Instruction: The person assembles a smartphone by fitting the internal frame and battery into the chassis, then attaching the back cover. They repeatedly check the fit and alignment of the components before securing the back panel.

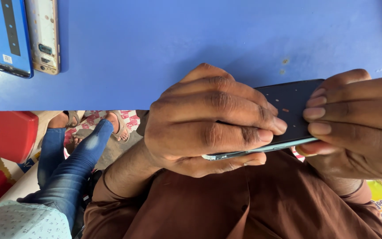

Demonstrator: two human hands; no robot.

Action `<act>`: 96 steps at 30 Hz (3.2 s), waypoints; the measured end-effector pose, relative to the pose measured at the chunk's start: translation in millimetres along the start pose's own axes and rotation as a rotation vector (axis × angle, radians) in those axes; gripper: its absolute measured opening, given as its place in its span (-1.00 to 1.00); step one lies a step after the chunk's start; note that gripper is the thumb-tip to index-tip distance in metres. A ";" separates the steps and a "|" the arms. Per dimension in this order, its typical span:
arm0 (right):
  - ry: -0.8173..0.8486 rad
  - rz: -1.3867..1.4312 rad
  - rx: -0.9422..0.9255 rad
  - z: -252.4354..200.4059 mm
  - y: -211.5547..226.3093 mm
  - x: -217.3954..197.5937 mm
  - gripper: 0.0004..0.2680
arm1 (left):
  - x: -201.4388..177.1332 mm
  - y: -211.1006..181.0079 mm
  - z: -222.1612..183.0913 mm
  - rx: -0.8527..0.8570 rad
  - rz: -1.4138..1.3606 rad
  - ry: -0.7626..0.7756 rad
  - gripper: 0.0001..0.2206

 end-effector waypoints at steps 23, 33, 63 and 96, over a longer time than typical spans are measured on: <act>-0.371 -0.020 0.292 25.1 -1.4 -12.5 -0.66 | -6.3 3.2 5.2 -0.122 0.023 -0.074 -0.71; 0.074 -0.113 0.203 68.9 34.6 -10.6 -0.74 | -9.2 -15.8 12.2 -0.094 0.149 -0.033 -0.79; -0.075 -0.126 0.416 -22.9 9.2 -6.1 -0.86 | -59.4 15.8 -33.1 -0.375 -0.168 -0.410 -0.83; -0.622 0.257 0.076 24.4 24.9 8.8 -0.80 | -40.2 -44.2 -39.6 -0.022 -0.011 -0.189 -0.79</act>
Point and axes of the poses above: each hand's wrist, its own z-axis towards the middle knuckle, its own x-axis out of the palm, y = z × x, the point moved 10 cm from there along z, towards the middle knuckle, and after that the axes turned 4 degrees about -y, right-handed, at the moved point
